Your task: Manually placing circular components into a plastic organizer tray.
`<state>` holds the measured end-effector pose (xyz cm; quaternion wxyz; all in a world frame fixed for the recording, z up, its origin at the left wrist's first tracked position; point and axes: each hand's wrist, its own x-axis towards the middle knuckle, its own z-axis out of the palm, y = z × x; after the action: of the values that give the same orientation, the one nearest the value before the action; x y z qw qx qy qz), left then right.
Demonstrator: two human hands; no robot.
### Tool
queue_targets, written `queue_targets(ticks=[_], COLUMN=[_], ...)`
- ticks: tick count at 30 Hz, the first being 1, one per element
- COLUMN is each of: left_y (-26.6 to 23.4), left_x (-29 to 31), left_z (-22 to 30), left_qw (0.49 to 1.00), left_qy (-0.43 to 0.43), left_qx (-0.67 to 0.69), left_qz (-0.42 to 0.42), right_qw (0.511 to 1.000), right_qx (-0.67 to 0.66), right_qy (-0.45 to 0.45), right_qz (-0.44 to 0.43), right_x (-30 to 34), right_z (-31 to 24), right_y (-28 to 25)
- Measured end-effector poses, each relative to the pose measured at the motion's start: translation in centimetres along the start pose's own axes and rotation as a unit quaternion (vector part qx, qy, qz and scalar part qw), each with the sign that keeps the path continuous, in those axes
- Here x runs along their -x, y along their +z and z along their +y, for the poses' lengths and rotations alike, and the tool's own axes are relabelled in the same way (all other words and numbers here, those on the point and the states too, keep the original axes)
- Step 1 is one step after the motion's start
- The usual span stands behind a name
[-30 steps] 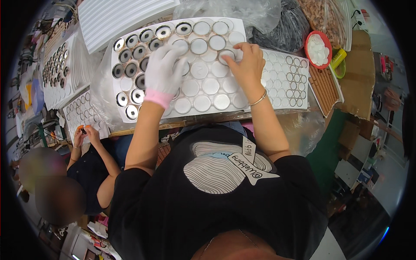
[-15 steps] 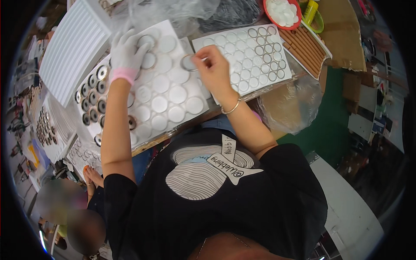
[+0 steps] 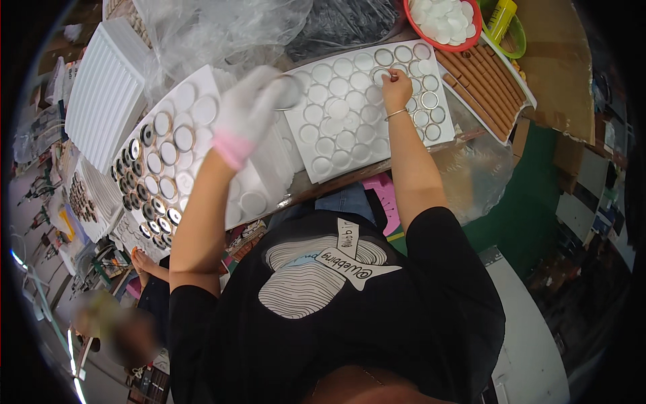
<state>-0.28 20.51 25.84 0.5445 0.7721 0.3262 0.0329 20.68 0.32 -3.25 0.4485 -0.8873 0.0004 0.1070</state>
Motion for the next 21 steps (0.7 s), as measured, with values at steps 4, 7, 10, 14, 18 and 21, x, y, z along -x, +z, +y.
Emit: queue_targets(ticks=[4, 7, 10, 14, 18, 21], left_y=[9.1, 15.5, 19.5, 20.9, 17.9, 14.4], left_x=[-8.1, -13.2, -16.0, -17.7, -14.5, -10.4], left_z=[-5.8, -11.2, -12.5, -13.8, -10.7, -7.1], left_qw=[0.992, 0.986, 0.983, 0.988, 0.982, 0.972], left_qy=[0.006, -0.075, -0.127, -0.146, -0.064, -0.087], left_qx=[-0.087, -0.116, -0.112, -0.051, -0.171, -0.211], left_qz=[-0.096, -0.092, -0.071, -0.012, 0.042, -0.048], right_qw=[0.996, 0.997, 0.995, 0.952, 0.925, 0.904], right_qx=[0.053, 0.018, -0.045, 0.061, 0.092, 0.128], right_qy=[-0.075, -0.074, -0.076, -0.295, -0.359, -0.391], right_qz=[-0.011, -0.016, -0.051, -0.050, -0.085, -0.113], right_x=[1.2, 1.7, 2.4, 1.2, 0.2, -0.2], right_z=[-1.3, -2.5, -4.5, -4.0, -4.3, -3.0], right_y=[-0.8, -1.8, -2.8, -1.7, -0.1, 2.0])
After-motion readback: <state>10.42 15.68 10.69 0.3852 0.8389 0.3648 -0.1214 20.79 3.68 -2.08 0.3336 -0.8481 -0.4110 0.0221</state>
